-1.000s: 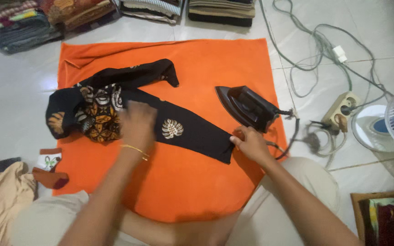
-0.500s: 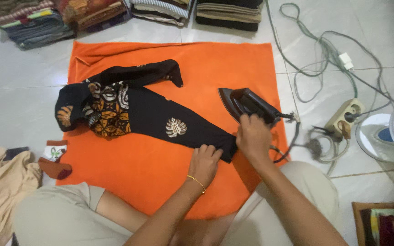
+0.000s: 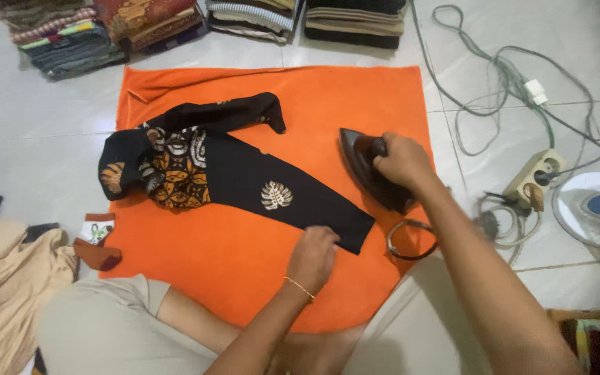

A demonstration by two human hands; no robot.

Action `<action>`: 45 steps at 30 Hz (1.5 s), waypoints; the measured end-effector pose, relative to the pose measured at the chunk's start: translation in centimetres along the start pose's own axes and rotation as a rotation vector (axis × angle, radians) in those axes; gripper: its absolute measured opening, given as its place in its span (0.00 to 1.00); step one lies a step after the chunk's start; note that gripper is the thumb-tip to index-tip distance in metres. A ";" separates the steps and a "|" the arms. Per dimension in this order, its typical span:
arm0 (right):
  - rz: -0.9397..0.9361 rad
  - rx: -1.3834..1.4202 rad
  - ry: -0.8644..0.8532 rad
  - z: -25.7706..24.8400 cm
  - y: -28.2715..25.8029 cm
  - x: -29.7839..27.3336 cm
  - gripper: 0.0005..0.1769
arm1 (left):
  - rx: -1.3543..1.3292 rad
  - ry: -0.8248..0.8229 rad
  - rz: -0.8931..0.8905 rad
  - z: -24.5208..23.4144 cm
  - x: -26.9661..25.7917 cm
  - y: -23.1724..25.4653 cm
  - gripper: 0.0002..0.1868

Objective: The person irons a black patterned garment on an orange cloth laid on the floor. They use an electric iron to smooth the sleeves and body of the garment, adjusting the fabric with their hands between passes.

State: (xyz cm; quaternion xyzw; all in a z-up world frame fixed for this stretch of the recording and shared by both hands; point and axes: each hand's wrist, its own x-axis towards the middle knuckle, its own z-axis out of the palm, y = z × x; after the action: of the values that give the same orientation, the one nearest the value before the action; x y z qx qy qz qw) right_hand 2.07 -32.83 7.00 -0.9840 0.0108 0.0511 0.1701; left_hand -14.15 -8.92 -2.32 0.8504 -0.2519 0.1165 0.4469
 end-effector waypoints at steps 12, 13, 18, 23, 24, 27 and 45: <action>-0.199 -0.133 -0.043 3.2 -7.1 -10.9 0.26 | 0.356 0.168 -0.299 -4.3 0.7 -6.3 0.06; -0.201 -0.142 -0.037 3.5 -6.9 -11.0 0.26 | 0.368 0.159 -0.301 -4.4 0.7 -6.6 0.06; -0.071 -0.155 -0.018 4.5 -6.1 -10.0 0.28 | 0.416 0.124 -0.347 -5.4 1.1 -6.3 0.06; -0.317 -0.177 -0.196 3.5 -4.9 -9.2 0.27 | 0.357 -0.020 -0.839 -5.5 1.6 -3.8 0.06; -0.350 -0.221 -0.248 3.1 -4.7 -9.3 0.28 | 0.339 -0.059 -0.917 -5.5 1.6 -3.4 0.07; -0.427 -0.300 -0.302 2.0 -4.5 -9.8 0.28 | 0.298 -0.093 -0.809 -5.6 1.0 -3.2 0.07; -0.319 -0.268 -0.085 3.9 -5.5 -9.4 0.31 | 0.289 0.018 -0.542 -5.2 -0.7 -4.1 0.04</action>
State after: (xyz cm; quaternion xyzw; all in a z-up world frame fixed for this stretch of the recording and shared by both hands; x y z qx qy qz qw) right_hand -7.41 -26.33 6.20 -0.9840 -0.1593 0.0661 0.0437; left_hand -12.41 -2.47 -2.49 0.9403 0.0073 0.0352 0.3385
